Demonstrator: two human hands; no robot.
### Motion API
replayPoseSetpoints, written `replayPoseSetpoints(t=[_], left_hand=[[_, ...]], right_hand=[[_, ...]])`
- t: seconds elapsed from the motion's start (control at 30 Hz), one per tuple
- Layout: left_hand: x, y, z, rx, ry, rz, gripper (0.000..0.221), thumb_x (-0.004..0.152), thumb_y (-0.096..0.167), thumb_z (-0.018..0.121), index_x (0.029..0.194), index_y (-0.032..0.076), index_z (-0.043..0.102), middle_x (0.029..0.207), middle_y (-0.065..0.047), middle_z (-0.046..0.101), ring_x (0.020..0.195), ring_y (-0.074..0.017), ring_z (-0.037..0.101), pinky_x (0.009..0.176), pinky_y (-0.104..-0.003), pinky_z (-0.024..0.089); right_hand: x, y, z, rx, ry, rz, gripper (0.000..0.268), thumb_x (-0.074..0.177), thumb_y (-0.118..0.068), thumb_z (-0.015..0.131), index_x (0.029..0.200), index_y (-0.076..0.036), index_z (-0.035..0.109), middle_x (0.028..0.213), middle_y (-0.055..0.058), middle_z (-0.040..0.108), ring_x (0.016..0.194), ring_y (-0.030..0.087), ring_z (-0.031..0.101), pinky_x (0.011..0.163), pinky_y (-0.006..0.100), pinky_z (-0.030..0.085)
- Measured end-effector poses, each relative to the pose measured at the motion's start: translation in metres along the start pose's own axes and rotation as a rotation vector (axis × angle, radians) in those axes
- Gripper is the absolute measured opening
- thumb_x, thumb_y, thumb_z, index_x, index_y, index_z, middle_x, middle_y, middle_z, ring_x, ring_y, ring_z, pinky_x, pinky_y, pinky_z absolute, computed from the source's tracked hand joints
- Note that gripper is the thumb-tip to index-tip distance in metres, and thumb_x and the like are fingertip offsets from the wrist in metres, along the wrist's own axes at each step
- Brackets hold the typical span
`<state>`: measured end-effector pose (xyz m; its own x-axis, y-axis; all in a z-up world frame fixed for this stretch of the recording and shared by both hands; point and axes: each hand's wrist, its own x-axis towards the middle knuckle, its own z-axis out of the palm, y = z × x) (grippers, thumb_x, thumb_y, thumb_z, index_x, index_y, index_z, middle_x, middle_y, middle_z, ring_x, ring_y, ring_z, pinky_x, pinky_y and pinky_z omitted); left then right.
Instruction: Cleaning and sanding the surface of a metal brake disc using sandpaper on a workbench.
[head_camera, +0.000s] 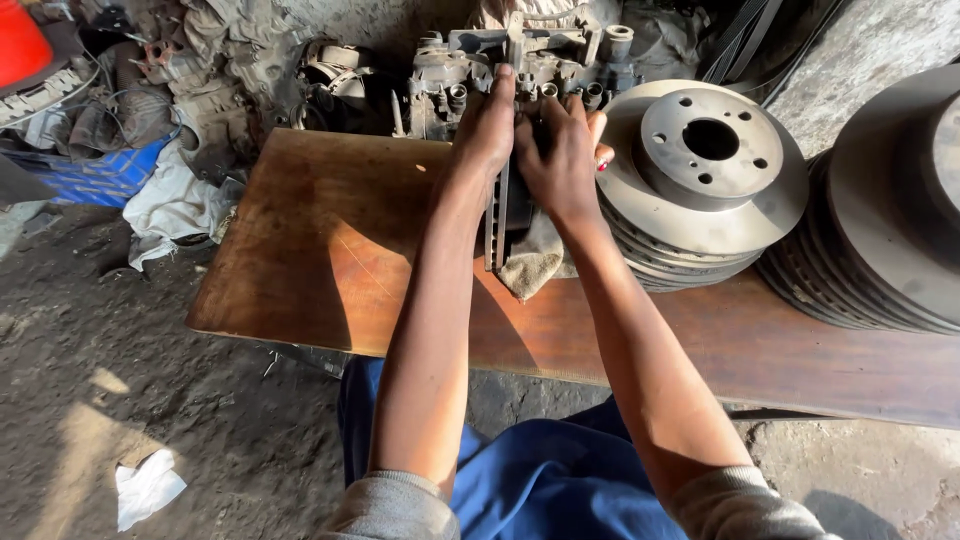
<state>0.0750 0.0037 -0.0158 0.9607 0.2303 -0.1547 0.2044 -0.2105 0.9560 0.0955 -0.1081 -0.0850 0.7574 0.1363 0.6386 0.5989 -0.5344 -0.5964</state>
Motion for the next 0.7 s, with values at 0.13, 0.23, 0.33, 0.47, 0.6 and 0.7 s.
replayPoseSetpoints(t=[0.13,0.23,0.33,0.47,0.6,0.7], left_hand=[[0.014,-0.011,0.002,0.031,-0.022,0.071,0.059,0.091,0.067,0.019,0.069,0.019,0.046,0.067,0.0,0.052,0.069,-0.0191,0.061,0.065,-0.038,0.048],[0.016,-0.01,0.003,0.005,0.025,0.004,0.059,0.089,0.065,0.026,0.078,0.014,0.054,0.079,-0.008,0.06,0.077,-0.0231,0.058,0.069,-0.041,0.041],[0.015,-0.014,0.004,0.005,-0.011,0.042,0.055,0.094,0.066,0.022,0.072,0.018,0.041,0.071,0.0,0.045,0.071,-0.0169,0.051,0.069,-0.038,0.041],[0.012,-0.012,0.003,0.006,-0.011,0.042,0.066,0.088,0.066,0.02,0.115,0.015,0.052,0.116,-0.009,0.05,0.11,-0.0265,0.053,0.093,-0.045,0.04],[-0.005,-0.001,-0.001,0.003,-0.01,-0.009,0.088,0.084,0.066,0.021,0.147,0.015,0.057,0.146,-0.014,0.062,0.132,-0.0336,0.061,0.103,-0.049,0.051],[0.003,-0.006,-0.003,0.051,-0.017,0.01,0.088,0.082,0.068,0.022,0.145,0.019,0.06,0.15,-0.011,0.061,0.134,-0.0313,0.06,0.105,-0.044,0.048]], right_hand=[[-0.032,-0.03,-0.009,-0.042,0.073,-0.107,0.014,0.099,-0.02,0.054,0.106,-0.01,0.062,0.096,0.015,0.049,0.092,0.031,0.044,0.084,0.044,0.03],[-0.058,-0.044,-0.008,-0.197,0.136,-0.019,0.014,0.101,-0.023,0.054,0.108,-0.014,0.062,0.102,0.011,0.048,0.093,0.032,0.04,0.073,0.048,0.028],[-0.076,-0.05,-0.007,-0.158,0.156,0.006,0.02,0.105,-0.03,0.053,0.113,-0.017,0.066,0.103,0.007,0.049,0.095,0.03,0.039,0.08,0.045,0.029],[-0.076,-0.047,-0.003,-0.11,0.229,0.047,0.012,0.098,-0.021,0.06,0.104,-0.013,0.067,0.109,0.013,0.046,0.098,0.033,0.04,0.084,0.046,0.034],[-0.056,-0.042,0.001,-0.094,0.205,0.176,0.017,0.097,-0.024,0.063,0.108,-0.013,0.072,0.11,0.012,0.048,0.101,0.032,0.039,0.082,0.047,0.039],[-0.026,-0.037,-0.001,-0.158,0.092,0.291,0.019,0.091,-0.02,0.068,0.109,-0.015,0.072,0.112,0.013,0.045,0.108,0.035,0.038,0.079,0.056,0.047]])
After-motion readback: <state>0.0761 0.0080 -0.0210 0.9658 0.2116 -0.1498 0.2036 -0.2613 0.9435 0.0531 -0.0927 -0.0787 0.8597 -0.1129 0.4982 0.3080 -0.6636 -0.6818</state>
